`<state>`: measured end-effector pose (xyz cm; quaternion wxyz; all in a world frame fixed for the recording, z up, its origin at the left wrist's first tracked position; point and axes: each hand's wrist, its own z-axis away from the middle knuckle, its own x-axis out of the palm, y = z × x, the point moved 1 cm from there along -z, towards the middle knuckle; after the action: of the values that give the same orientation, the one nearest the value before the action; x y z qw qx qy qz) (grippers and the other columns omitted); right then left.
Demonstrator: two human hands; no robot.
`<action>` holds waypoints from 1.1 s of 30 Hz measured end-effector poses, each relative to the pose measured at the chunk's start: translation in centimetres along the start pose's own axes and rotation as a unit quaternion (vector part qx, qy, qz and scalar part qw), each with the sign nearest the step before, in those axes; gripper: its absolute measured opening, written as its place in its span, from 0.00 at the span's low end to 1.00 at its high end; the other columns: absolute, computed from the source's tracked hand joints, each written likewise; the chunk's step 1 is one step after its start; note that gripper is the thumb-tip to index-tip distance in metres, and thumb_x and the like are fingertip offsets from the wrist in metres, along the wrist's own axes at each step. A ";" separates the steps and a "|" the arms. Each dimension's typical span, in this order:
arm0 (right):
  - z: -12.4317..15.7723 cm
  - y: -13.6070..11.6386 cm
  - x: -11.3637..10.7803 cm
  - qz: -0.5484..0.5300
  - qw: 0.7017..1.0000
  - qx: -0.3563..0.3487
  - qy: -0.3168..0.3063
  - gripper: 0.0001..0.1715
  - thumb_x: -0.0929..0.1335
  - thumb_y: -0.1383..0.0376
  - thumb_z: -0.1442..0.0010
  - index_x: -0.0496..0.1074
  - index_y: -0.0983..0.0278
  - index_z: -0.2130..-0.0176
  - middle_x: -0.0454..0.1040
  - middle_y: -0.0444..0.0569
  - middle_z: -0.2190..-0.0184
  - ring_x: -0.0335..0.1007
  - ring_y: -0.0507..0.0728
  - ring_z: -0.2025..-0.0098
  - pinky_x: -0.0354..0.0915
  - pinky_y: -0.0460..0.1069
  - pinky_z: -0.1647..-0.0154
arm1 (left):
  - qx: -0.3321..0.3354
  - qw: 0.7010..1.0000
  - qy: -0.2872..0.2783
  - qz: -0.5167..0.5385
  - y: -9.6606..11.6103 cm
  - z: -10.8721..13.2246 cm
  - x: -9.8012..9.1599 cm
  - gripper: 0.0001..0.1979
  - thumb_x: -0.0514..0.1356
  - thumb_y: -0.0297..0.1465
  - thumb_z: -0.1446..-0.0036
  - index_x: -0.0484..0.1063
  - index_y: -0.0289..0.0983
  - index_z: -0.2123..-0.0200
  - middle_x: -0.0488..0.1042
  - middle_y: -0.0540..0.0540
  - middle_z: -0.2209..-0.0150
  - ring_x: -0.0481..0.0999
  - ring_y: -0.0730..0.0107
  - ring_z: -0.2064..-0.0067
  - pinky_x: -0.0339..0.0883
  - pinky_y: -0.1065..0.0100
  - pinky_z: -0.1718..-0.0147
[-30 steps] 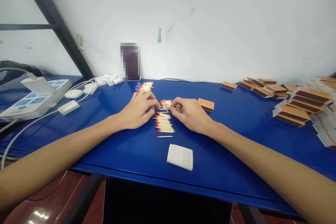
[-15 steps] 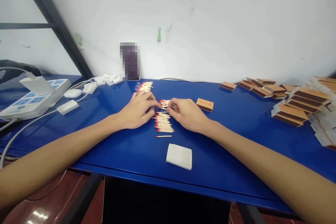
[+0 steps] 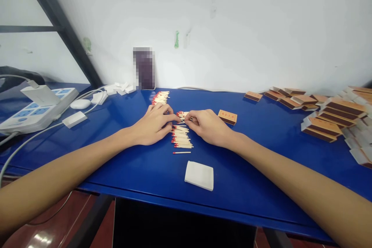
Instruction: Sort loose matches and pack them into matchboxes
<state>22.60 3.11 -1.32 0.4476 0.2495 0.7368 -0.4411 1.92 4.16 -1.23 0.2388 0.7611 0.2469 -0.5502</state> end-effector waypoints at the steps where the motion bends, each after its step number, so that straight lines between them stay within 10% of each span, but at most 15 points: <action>1: 0.1 0.0 0.0 0.000 1.000 -0.006 -0.004 0.16 0.61 0.59 0.36 0.74 0.63 0.64 0.68 0.42 0.81 0.58 0.52 0.79 0.54 0.48 0.73 | 0.000 1.000 -0.002 0.000 0.0 0.0 0.0 0.18 0.49 0.30 0.37 0.73 0.43 0.50 0.67 0.44 0.55 0.63 0.58 0.51 0.55 0.53 0.50; 33: 1.4 -0.6 0.3 -0.063 0.998 -0.003 0.019 0.13 0.61 0.66 0.43 0.75 0.63 0.65 0.60 0.38 0.83 0.54 0.51 0.80 0.55 0.48 0.74 | 0.004 1.000 0.014 -0.020 0.5 0.0 0.0 0.15 0.52 0.23 0.43 0.74 0.41 0.57 0.68 0.44 0.55 0.64 0.58 0.51 0.55 0.55 0.52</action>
<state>22.67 1.57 -1.61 0.4055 0.2094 0.7608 -0.4615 2.27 3.75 -1.21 0.2211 0.7648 0.2634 -0.5448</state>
